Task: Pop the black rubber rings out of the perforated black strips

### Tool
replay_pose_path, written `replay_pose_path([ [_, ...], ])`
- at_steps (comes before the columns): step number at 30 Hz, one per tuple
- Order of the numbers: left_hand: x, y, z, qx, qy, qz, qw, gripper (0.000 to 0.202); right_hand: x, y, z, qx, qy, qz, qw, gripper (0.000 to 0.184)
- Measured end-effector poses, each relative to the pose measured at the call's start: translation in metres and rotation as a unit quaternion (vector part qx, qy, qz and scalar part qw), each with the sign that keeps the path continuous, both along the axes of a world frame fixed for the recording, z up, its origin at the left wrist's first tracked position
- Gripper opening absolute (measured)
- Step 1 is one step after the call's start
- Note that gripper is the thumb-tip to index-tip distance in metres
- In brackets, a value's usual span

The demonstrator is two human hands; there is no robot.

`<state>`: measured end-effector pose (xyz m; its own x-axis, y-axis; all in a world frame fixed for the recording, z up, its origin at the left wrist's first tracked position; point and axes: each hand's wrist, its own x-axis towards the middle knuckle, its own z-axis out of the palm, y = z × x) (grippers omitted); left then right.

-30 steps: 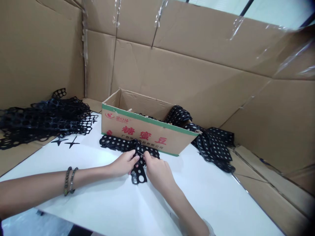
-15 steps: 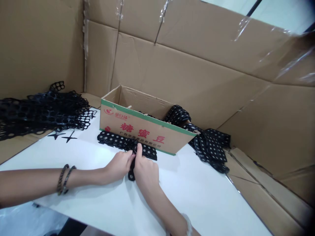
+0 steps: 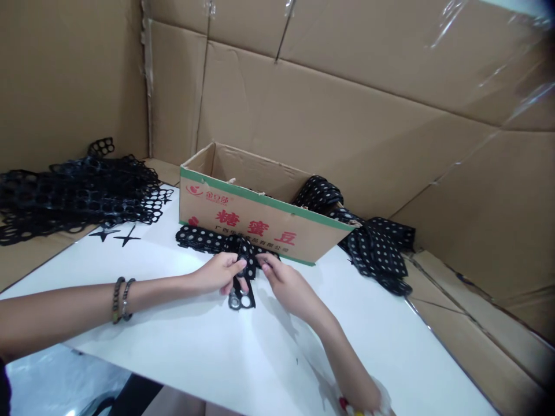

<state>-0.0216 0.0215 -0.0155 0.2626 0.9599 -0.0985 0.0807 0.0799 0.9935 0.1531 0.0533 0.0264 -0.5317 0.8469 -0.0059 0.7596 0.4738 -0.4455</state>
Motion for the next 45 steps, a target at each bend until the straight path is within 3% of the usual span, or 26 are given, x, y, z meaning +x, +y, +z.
replay_pose_path([
  [5,0.001,-0.001,0.003,-0.036,-0.009,0.021,0.999,0.029,-0.005,-0.008,-0.004,-0.011,-0.036,0.007,0.999,0.037],
  [14,0.001,0.0,-0.002,-0.019,-0.005,0.019,1.0,0.023,-0.009,-0.007,-0.004,0.002,-0.062,-0.003,0.998,0.036],
  [21,0.0,-0.003,-0.003,-0.001,0.055,0.015,0.998,0.018,-0.021,-0.017,-0.001,0.073,-0.171,-0.004,0.983,0.035],
  [29,0.003,-0.005,-0.005,-0.007,0.055,0.017,0.998,0.022,-0.023,-0.024,0.003,0.091,-0.212,-0.003,0.973,0.033],
  [32,0.004,-0.009,-0.002,0.025,0.085,0.041,0.995,0.027,-0.024,-0.028,0.002,0.081,-0.216,0.001,0.973,0.037],
  [35,0.005,-0.015,0.002,0.108,0.155,0.07,0.979,0.034,-0.025,-0.033,0.003,0.063,-0.22,0.003,0.974,0.043],
  [39,0.006,-0.021,0.004,0.191,0.279,0.083,0.937,0.031,-0.027,-0.04,0.005,0.031,-0.224,0.006,0.974,0.054],
  [45,0.003,-0.026,-0.004,0.351,0.386,0.03,0.853,0.025,-0.034,-0.051,0.005,0.009,-0.226,-0.031,0.974,0.062],
])
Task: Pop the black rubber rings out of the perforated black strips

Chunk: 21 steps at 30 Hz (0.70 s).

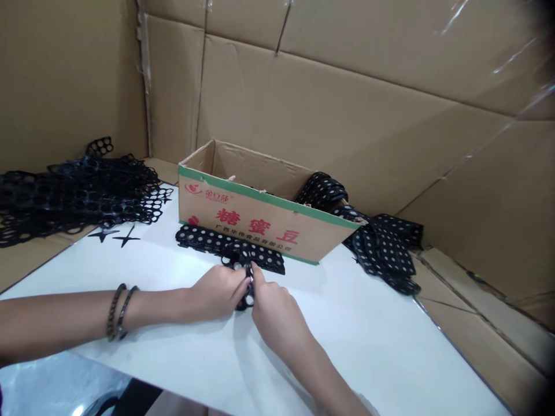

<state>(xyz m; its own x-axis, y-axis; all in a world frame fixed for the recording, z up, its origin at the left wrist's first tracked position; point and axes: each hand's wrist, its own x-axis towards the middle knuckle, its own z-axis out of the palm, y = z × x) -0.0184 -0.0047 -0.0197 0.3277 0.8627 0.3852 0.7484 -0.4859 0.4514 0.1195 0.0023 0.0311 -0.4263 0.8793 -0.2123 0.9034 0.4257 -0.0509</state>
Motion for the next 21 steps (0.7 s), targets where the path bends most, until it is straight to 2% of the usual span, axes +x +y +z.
replay_pose_path([
  [3,-0.001,-0.001,0.0,0.012,0.011,-0.027,1.0,0.025,-0.002,-0.003,-0.001,0.001,-0.011,-0.021,1.0,0.06],
  [6,0.001,0.001,0.006,-0.058,-0.075,-0.021,0.995,0.024,-0.005,-0.002,0.0,0.012,-0.002,-0.043,0.999,0.059],
  [9,0.003,0.004,0.013,-0.142,-0.214,-0.008,0.967,0.026,-0.006,0.005,0.003,0.021,0.016,-0.075,0.997,0.064],
  [11,0.004,0.006,0.014,-0.166,-0.277,-0.003,0.947,0.026,-0.004,0.011,0.005,0.033,0.025,-0.089,0.995,0.066],
  [14,0.004,0.008,0.01,-0.196,-0.341,-0.006,0.919,0.028,0.009,0.024,0.007,0.088,0.043,-0.127,0.987,0.064],
  [17,0.003,0.008,0.004,-0.226,-0.379,-0.009,0.897,0.027,0.025,0.033,0.008,0.154,0.099,-0.163,0.969,0.054],
  [19,0.003,0.008,0.0,-0.23,-0.388,-0.008,0.893,0.024,0.03,0.032,0.009,0.136,0.156,-0.117,0.971,0.045],
  [21,0.003,0.01,-0.002,-0.219,-0.387,-0.009,0.895,0.023,0.028,0.024,0.009,0.078,0.179,-0.031,0.98,0.044],
])
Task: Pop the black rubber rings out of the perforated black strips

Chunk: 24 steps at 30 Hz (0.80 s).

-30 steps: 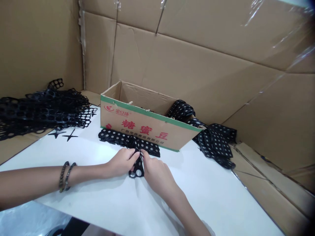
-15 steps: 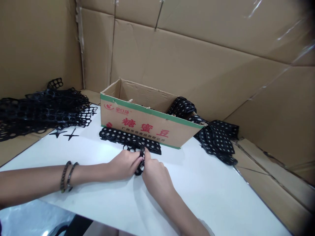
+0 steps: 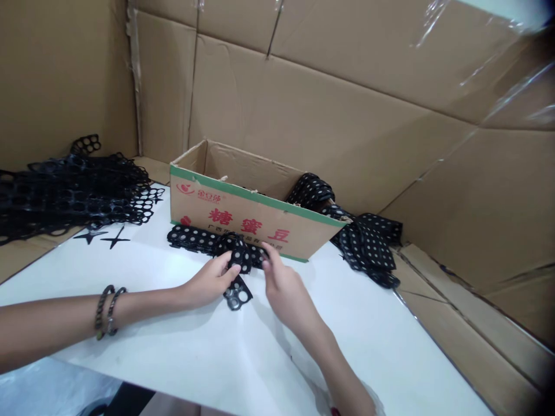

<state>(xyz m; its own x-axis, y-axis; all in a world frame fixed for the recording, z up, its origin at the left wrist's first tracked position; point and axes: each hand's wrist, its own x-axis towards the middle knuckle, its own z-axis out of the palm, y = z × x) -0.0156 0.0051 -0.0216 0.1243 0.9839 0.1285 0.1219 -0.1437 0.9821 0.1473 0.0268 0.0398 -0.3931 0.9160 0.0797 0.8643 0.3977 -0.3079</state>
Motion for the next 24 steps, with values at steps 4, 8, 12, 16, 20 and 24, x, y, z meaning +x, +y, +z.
replay_pose_path([
  [4,0.0,0.002,0.0,0.03,0.03,0.002,0.999,0.024,-0.014,-0.015,-0.001,-0.012,-0.117,0.091,0.989,0.053],
  [8,-0.001,-0.001,0.005,0.043,0.081,0.002,0.996,0.02,-0.02,-0.017,-0.003,0.005,-0.18,0.08,0.98,0.055],
  [12,-0.001,-0.003,0.011,0.062,0.13,0.014,0.989,0.018,-0.02,-0.015,-0.005,0.006,-0.177,0.072,0.982,0.056],
  [16,0.0,-0.005,0.012,0.07,0.156,0.019,0.985,0.021,-0.024,-0.017,-0.006,0.011,-0.22,0.051,0.974,0.061],
  [20,-0.001,-0.008,0.013,0.091,0.22,0.048,0.97,0.027,-0.028,-0.021,-0.006,0.015,-0.245,0.045,0.968,0.063],
  [24,-0.001,-0.01,0.015,0.081,0.224,0.064,0.969,0.029,-0.029,-0.022,-0.008,0.018,-0.225,0.037,0.974,0.059],
])
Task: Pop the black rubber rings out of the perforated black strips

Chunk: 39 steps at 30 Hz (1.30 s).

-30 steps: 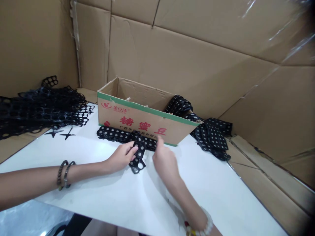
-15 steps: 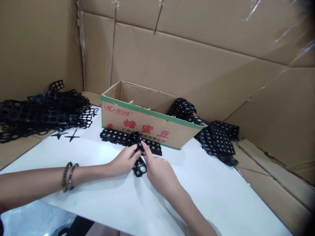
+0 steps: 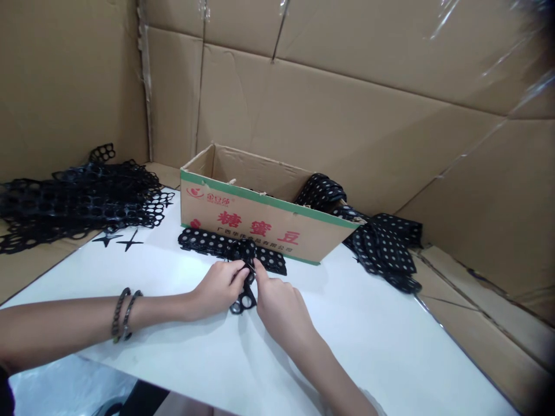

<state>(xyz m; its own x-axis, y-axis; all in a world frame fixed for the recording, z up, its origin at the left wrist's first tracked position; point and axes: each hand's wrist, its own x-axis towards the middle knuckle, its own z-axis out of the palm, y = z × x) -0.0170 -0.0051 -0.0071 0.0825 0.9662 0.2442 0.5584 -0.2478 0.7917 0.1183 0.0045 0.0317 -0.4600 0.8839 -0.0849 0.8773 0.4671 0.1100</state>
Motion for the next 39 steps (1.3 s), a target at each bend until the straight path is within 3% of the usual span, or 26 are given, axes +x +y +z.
replay_pose_path([
  [6,0.001,0.0,0.0,-0.023,-0.043,-0.002,0.999,0.032,0.0,0.002,-0.005,-0.014,0.013,-0.012,1.0,0.06],
  [19,-0.001,-0.001,-0.002,0.033,0.013,-0.002,0.999,0.026,-0.022,-0.005,-0.001,-0.032,0.046,-0.048,0.997,0.065],
  [26,-0.005,0.003,0.007,0.037,-0.033,-0.017,0.999,0.03,-0.001,0.014,0.0,0.019,0.192,-0.087,0.977,0.041],
  [30,-0.007,0.007,0.005,0.006,-0.076,0.018,0.997,0.032,0.006,0.016,0.004,-0.016,0.255,-0.042,0.966,0.037],
  [34,-0.007,0.008,0.004,0.0,-0.091,0.015,0.996,0.032,0.005,0.013,0.002,-0.057,0.229,-0.028,0.971,0.038],
  [39,-0.007,0.006,0.004,0.004,-0.082,0.007,0.997,0.032,0.003,0.013,-0.002,-0.051,0.204,-0.034,0.977,0.039],
])
